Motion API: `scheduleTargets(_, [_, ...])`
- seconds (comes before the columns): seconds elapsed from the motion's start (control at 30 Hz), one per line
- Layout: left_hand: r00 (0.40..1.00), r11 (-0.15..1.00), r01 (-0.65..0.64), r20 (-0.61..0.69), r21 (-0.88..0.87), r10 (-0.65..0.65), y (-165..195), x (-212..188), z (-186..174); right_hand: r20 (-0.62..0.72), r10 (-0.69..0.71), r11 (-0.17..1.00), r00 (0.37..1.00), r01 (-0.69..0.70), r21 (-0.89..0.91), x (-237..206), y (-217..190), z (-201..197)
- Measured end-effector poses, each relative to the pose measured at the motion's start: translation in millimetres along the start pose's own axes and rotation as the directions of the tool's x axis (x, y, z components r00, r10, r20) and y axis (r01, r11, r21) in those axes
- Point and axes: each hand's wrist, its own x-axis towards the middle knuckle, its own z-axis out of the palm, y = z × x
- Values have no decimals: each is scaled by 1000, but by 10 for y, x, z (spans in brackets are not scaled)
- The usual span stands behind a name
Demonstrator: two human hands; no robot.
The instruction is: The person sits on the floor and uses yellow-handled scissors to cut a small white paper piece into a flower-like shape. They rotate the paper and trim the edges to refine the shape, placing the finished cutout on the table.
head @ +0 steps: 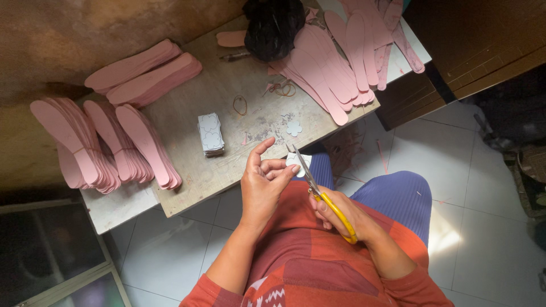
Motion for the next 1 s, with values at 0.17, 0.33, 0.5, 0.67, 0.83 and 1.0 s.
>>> scheduleTargets(0.17, [1000, 1000, -7, -5, -5, 7, 21, 22, -18, 9, -33, 999, 999, 34, -36, -3, -34, -13])
scheduleTargets(0.33, [1000, 1000, -18, 1, 4, 18, 31, 41, -43, 16, -8, 1000, 1000, 9, -28, -6, -69, -20])
scheduleTargets(0.5, [999, 999, -33, -2, 3, 33, 8, 62, -48, 36, 44, 999, 998, -44, 5, -1, -94, -23])
scheduleTargets(0.67, [999, 999, -32, 2, 32, 32, -34, 72, -65, 26, 85, 996, 996, -85, -15, -13, -86, -47])
scheduleTargets(0.83, [998, 998, -50, 24, -28, 51, -122, 64, -46, 73, -29, 998, 997, 26, 53, -21, -22, -41])
scheduleTargets(1.0, [997, 990, -6, 70, -139, 15, -274, 31, 3, 71, -35, 992, 997, 25, 125, -19, 61, -41])
